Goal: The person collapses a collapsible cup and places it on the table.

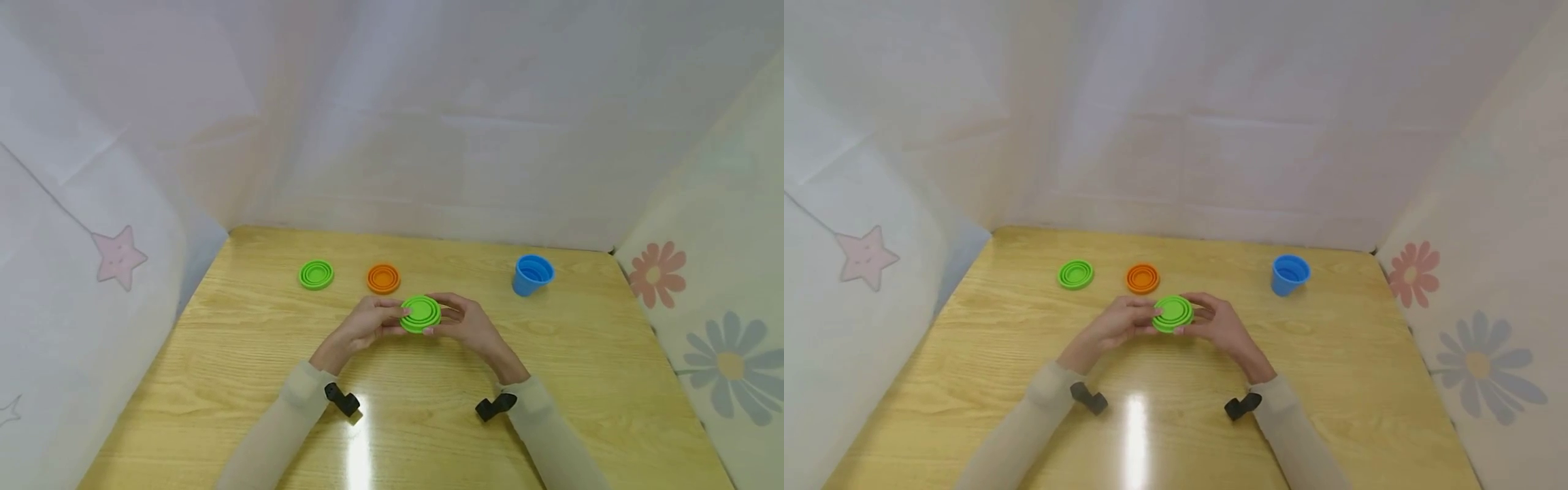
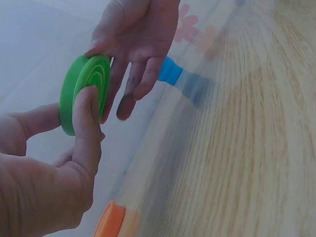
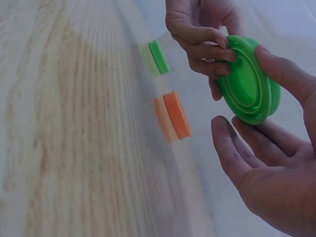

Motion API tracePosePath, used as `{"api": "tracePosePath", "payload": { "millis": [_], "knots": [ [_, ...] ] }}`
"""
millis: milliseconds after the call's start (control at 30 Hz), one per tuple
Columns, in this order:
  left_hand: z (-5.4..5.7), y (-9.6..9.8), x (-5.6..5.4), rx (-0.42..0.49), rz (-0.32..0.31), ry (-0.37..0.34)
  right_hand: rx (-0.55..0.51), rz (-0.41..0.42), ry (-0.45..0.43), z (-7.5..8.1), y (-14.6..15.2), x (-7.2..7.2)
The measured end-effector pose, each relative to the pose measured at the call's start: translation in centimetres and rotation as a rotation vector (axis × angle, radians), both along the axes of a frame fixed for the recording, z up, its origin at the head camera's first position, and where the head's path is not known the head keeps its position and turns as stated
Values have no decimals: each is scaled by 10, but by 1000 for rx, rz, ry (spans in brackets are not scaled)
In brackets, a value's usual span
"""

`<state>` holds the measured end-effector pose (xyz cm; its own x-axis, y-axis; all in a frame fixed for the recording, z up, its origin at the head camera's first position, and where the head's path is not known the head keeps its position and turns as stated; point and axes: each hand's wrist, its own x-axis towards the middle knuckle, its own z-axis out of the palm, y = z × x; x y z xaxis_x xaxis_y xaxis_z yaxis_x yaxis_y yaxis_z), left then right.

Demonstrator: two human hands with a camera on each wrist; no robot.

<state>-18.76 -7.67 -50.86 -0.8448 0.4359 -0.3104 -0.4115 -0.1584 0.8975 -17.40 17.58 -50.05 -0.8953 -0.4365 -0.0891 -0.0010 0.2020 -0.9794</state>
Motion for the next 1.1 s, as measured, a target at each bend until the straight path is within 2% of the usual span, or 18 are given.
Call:
{"api": "tracePosePath", "payload": {
  "millis": [133, 200, 433, 600, 900, 1000, 1100],
  "knots": [
    [2, 1, 2, 10, 7, -3, -23, -41, 23, -2, -2, 1],
    [2, 2, 2, -4, 16, 14, -28, -62, 5, -3, -2, 1],
    [0, 0, 3, -117, 50, 157, -17, -165, -72, -3, -2, -1],
    [1, -2, 4, -128, 48, 223, -50, -201, -122, -3, 0, -3],
    [1, -5, 12, -235, -20, 346, -89, -156, -145, -2, 1, -5],
    [1, -4, 11, -256, -33, 363, -118, -117, -169, -3, 3, -5],
    [1, -4, 9, -324, -30, 408, -122, -83, -189, -3, 4, -4]
  ]
}}
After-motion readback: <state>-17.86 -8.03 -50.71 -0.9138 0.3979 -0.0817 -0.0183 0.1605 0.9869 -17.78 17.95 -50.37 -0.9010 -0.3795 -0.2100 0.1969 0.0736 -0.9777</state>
